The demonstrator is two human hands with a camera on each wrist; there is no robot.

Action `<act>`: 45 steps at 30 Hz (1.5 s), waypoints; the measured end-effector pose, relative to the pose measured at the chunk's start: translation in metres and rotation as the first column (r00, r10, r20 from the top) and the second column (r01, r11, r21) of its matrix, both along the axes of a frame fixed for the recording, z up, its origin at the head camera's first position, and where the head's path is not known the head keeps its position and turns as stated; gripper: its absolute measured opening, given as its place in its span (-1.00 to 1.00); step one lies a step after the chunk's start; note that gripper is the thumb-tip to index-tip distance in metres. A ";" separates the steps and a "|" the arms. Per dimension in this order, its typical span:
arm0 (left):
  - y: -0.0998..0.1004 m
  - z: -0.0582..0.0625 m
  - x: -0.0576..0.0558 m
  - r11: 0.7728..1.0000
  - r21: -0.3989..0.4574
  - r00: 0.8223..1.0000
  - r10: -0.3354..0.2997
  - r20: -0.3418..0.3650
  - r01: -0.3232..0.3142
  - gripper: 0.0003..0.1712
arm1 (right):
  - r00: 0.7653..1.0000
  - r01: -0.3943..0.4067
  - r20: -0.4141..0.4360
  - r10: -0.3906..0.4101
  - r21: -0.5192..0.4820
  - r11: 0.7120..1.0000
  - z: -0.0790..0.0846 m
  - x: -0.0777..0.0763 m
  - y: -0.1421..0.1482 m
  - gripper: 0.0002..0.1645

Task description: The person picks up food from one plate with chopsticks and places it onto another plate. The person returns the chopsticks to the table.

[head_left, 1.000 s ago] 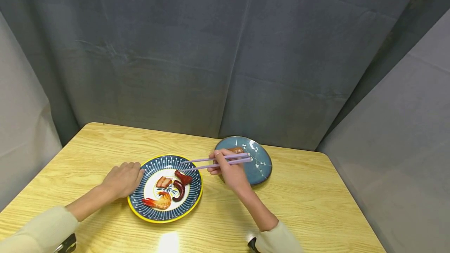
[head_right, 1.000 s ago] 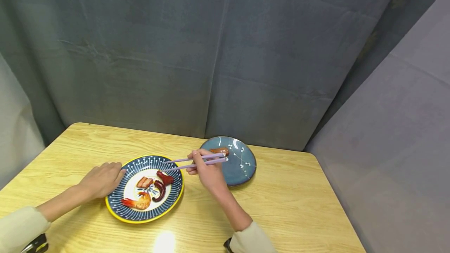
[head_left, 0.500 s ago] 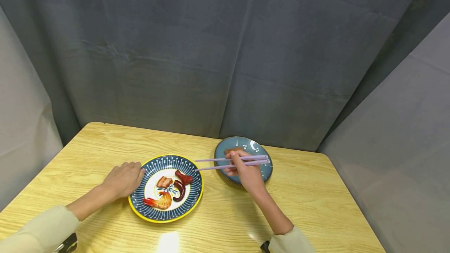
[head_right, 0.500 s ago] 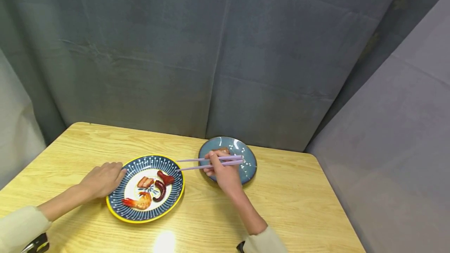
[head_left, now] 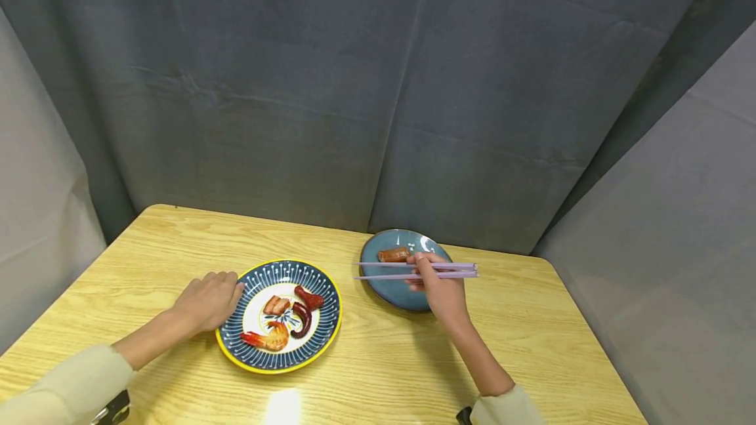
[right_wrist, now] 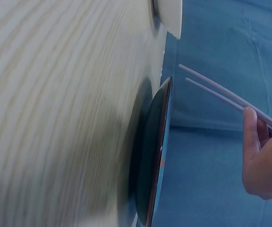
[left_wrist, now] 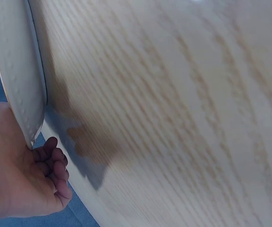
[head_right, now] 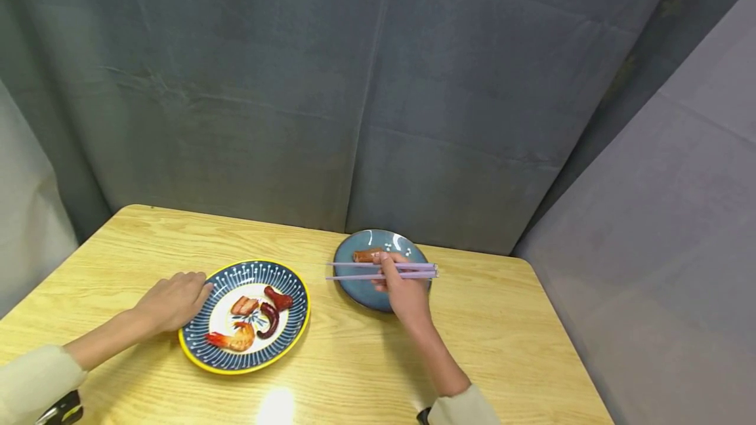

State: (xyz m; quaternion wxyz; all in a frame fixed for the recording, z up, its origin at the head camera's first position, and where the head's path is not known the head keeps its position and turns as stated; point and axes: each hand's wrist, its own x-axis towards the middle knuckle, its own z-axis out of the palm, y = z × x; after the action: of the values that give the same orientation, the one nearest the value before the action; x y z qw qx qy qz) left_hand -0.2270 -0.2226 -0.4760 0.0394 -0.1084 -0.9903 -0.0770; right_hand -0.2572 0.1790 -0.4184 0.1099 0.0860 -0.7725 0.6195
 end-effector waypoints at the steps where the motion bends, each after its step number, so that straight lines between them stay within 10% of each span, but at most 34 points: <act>1: 0.000 0.000 0.000 1.000 0.001 1.000 0.000 0.000 0.000 -0.61 | 1.000 0.004 0.001 -0.004 0.003 1.000 -0.001 -0.001 0.002 -0.60; 26: 0.001 0.001 0.001 1.000 0.004 1.000 0.005 0.022 -0.005 -0.61 | 0.997 0.081 -0.009 -0.081 0.087 0.993 0.021 0.012 0.032 -0.71; 45: 0.000 0.000 0.002 1.000 0.011 1.000 0.006 0.018 -0.007 -0.60 | 0.992 0.110 -0.072 -0.101 0.136 0.985 -0.010 -0.017 0.051 -0.60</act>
State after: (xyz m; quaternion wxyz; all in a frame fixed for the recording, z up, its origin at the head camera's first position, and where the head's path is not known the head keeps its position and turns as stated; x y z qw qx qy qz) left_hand -0.2254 -0.2226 -0.4755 0.0315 -0.1042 -0.9905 -0.0834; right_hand -0.2738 0.2296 -0.4282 0.1612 0.0723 -0.8135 0.5541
